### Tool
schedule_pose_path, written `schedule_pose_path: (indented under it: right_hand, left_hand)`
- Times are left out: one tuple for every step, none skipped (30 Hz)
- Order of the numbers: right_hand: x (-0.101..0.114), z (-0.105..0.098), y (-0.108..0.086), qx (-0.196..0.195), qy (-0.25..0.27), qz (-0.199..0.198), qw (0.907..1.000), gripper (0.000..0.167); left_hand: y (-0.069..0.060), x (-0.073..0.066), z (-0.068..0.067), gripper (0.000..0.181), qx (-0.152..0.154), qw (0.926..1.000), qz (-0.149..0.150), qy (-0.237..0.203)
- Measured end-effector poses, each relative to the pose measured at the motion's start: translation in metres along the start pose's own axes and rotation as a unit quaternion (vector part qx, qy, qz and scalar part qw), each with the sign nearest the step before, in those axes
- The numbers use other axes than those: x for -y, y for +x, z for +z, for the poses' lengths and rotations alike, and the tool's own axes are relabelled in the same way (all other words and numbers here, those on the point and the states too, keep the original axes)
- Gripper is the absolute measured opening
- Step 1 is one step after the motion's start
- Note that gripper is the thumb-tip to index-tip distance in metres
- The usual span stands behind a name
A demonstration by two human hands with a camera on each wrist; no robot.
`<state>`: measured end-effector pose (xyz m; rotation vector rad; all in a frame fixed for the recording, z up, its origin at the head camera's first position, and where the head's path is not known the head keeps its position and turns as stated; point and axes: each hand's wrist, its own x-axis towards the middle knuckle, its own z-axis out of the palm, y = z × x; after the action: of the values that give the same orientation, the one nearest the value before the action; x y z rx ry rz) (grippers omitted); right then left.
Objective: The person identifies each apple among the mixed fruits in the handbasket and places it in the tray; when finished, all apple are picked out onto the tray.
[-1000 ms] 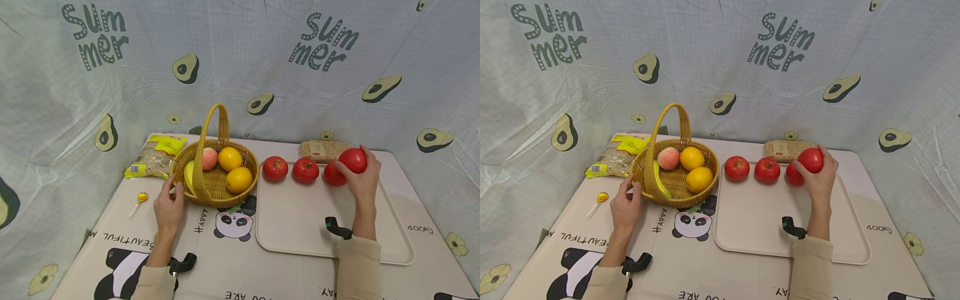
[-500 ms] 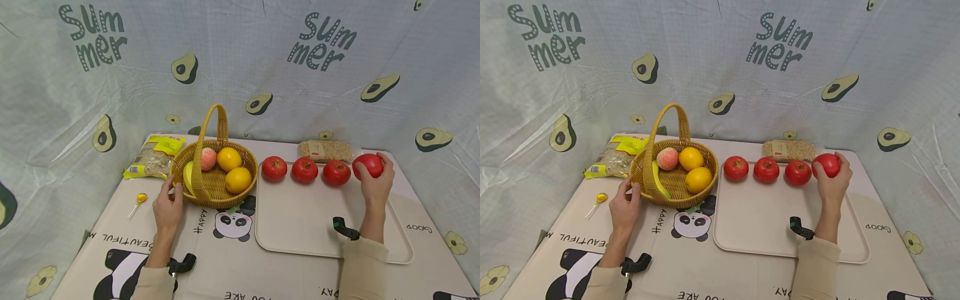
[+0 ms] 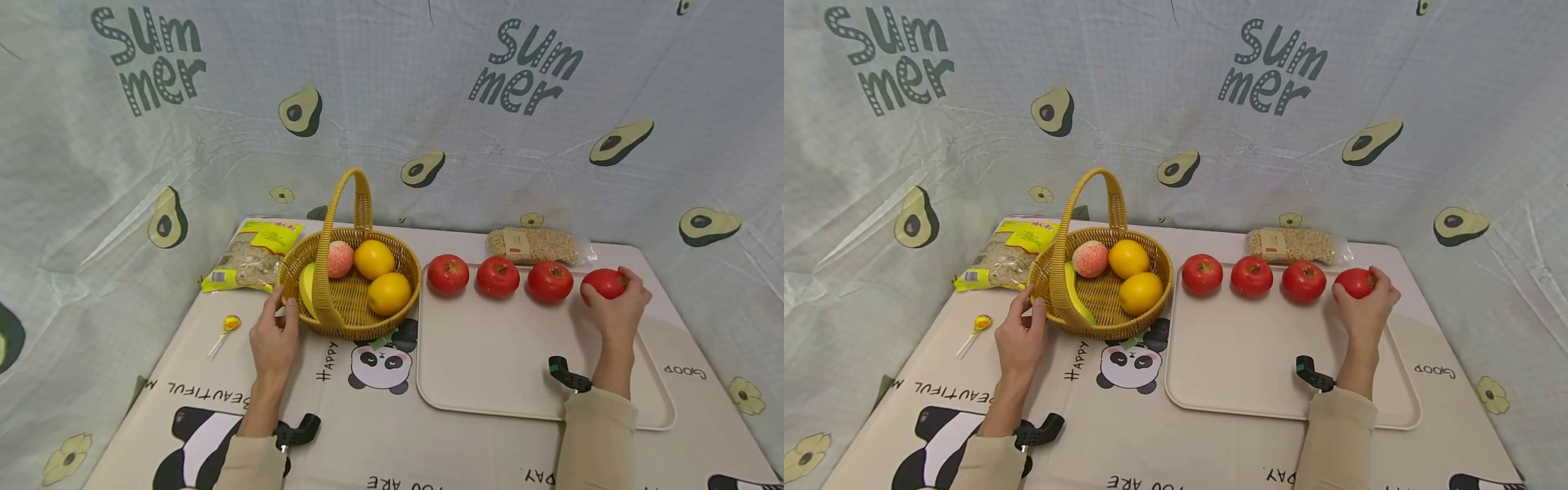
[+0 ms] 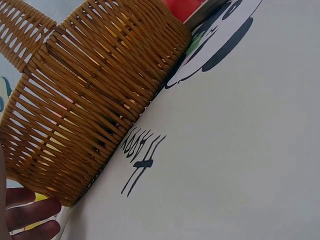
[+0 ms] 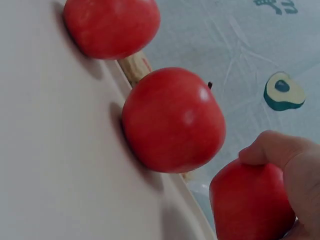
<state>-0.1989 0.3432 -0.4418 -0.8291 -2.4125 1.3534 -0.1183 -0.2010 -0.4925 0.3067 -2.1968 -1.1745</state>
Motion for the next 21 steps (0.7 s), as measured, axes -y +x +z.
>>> schedule_pose_path:
  right_hand:
    - [-0.002, 0.0, 0.001, 0.004, -0.009, -0.005, 0.9999, 0.081]
    - [-0.003, 0.001, 0.002, 0.01, -0.017, -0.007, 0.9998, 0.082]
    - [-0.005, 0.001, 0.003, 0.016, -0.025, -0.01, 0.9995, 0.084]
    - [-0.006, 0.001, 0.003, 0.02, -0.031, -0.012, 0.9993, 0.085]
    - [-0.007, 0.002, 0.003, 0.023, -0.035, -0.014, 0.999, 0.085]
    - [-0.009, 0.002, 0.003, 0.026, -0.039, -0.016, 0.9988, 0.086]
    - [-0.009, 0.002, 0.003, 0.029, -0.042, -0.016, 0.9986, 0.087]
    - [-0.01, 0.002, 0.002, 0.032, -0.045, -0.014, 0.9984, 0.087]
    - [-0.011, 0.002, 0.002, 0.035, -0.047, -0.013, 0.9982, 0.088]
    - [-0.012, 0.001, 0.002, 0.038, -0.05, -0.01, 0.998, 0.089]
    - [-0.012, 0.001, 0.002, 0.042, -0.052, -0.008, 0.9978, 0.089]
    - [-0.013, 0.001, 0.001, 0.045, -0.054, -0.006, 0.9975, 0.09]
    - [-0.013, 0.001, 0.001, 0.049, -0.057, -0.005, 0.9972, 0.09]
    - [-0.014, 0.001, 0.001, 0.052, -0.059, -0.006, 0.9969, 0.091]
    - [-0.014, 0.001, 0.001, 0.055, -0.061, -0.008, 0.9966, 0.091]
    - [-0.014, 0.0, 0.002, 0.058, -0.063, -0.01, 0.9963, 0.091]
    - [-0.014, 0.0, 0.002, 0.06, -0.064, -0.013, 0.996, 0.092]
    - [-0.014, 0.0, 0.002, 0.063, -0.065, -0.016, 0.9957, 0.092]
    - [-0.014, 0.0, 0.003, 0.065, -0.067, -0.018, 0.9955, 0.092]
    - [-0.014, -0.001, 0.003, 0.068, -0.067, -0.02, 0.9952, 0.093]
    - [-0.013, -0.001, 0.003, 0.071, -0.07, -0.019, 0.9948, 0.094]
  left_hand:
    - [0.0, 0.0, 0.0, 0.042, 0.0, 1.0, -0.001, 0.0]
    - [0.0, 0.0, 0.0, 0.042, 0.001, 1.0, -0.001, 0.001]
    - [0.0, 0.0, 0.0, 0.042, 0.001, 1.0, -0.002, 0.0]
    - [0.0, 0.0, 0.0, 0.042, 0.001, 1.0, -0.003, 0.0]
    - [0.0, 0.0, -0.001, 0.042, 0.002, 1.0, -0.003, 0.0]
    - [0.0, 0.0, 0.0, 0.042, 0.002, 1.0, -0.003, -0.001]
    - [0.0, 0.0, 0.0, 0.042, 0.002, 1.0, -0.003, -0.001]
    - [0.0, 0.0, 0.0, 0.042, 0.002, 1.0, -0.002, -0.002]
    - [0.0, 0.0, 0.0, 0.042, 0.002, 1.0, -0.002, -0.003]
    - [-0.001, 0.0, 0.0, 0.042, 0.002, 1.0, -0.001, -0.004]
    - [-0.001, -0.001, 0.0, 0.041, 0.001, 1.0, 0.0, -0.005]
    - [-0.001, 0.0, 0.0, 0.041, 0.001, 1.0, 0.0, -0.005]
    - [-0.001, 0.0, 0.0, 0.041, 0.0, 1.0, 0.001, -0.005]
    - [-0.001, 0.0, 0.0, 0.041, -0.001, 1.0, 0.001, -0.005]
    - [-0.001, 0.0, 0.0, 0.04, -0.003, 1.0, 0.002, -0.004]
    - [-0.001, 0.0, 0.0, 0.04, -0.004, 1.0, 0.002, -0.004]
    - [-0.001, 0.0, 0.0, 0.04, -0.006, 1.0, 0.003, -0.003]
    - [-0.001, 0.0, 0.0, 0.04, -0.007, 1.0, 0.004, -0.003]
    - [-0.001, 0.0, 0.0, 0.04, -0.008, 1.0, 0.004, -0.003]
    - [-0.001, -0.001, 0.0, 0.04, -0.009, 0.9999, 0.004, -0.003]
    - [-0.001, -0.001, -0.001, 0.04, -0.009, 0.9999, 0.004, -0.003]
